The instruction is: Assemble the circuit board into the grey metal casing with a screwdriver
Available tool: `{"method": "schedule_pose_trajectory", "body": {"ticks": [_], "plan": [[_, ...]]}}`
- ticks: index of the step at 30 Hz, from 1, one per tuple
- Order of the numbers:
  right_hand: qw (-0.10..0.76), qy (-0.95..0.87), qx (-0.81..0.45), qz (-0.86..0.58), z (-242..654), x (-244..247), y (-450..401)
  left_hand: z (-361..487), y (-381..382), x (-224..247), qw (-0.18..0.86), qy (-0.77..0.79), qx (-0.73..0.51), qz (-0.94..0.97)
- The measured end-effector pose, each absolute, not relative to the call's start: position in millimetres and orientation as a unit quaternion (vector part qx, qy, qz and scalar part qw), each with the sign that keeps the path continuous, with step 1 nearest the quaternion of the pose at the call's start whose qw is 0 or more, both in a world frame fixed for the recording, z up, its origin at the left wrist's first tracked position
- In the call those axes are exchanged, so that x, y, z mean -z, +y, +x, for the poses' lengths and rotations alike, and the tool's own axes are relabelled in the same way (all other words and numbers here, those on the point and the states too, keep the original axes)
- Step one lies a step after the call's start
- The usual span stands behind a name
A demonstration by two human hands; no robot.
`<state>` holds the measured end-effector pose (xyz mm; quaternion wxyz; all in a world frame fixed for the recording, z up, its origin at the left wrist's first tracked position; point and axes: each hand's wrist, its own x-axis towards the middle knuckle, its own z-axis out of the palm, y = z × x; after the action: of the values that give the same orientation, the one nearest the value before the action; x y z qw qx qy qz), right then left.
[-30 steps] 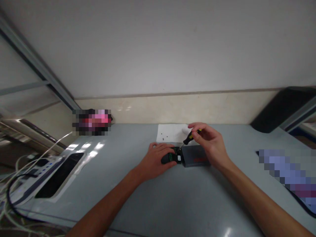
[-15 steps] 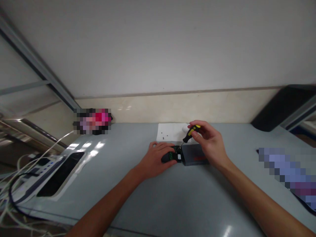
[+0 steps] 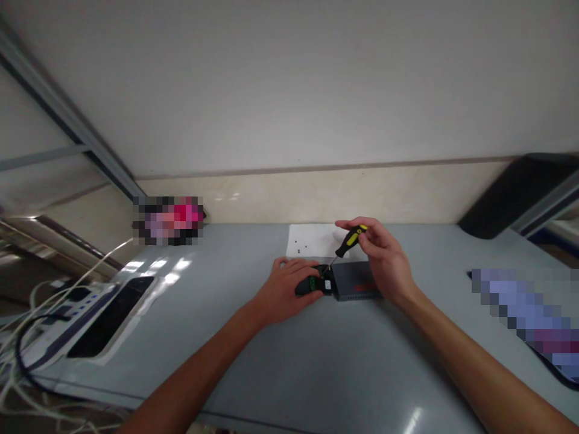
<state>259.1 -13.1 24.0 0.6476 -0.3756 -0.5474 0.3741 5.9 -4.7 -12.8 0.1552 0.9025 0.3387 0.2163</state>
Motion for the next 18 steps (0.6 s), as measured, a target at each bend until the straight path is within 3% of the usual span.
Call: {"method": "schedule_pose_trajectory", "body": {"ticks": [6, 12, 18], "plan": [[0.648, -0.574, -0.319, -0.386, 255.2, -26.6, -14.8, 5.8, -4.9, 10.7, 0.159, 0.334, -0.217, 0.904], [0.636, -0.568, -0.395, -0.341, 244.7, -30.2, -22.6, 6.4, -5.1, 11.7, 0.153, 0.337, -0.217, 0.903], [0.664, -0.563, -0.374, -0.32, 239.5, -26.1, -22.2, 6.0, -5.6, 11.0, 0.159, 0.339, -0.21, 0.903]]}}
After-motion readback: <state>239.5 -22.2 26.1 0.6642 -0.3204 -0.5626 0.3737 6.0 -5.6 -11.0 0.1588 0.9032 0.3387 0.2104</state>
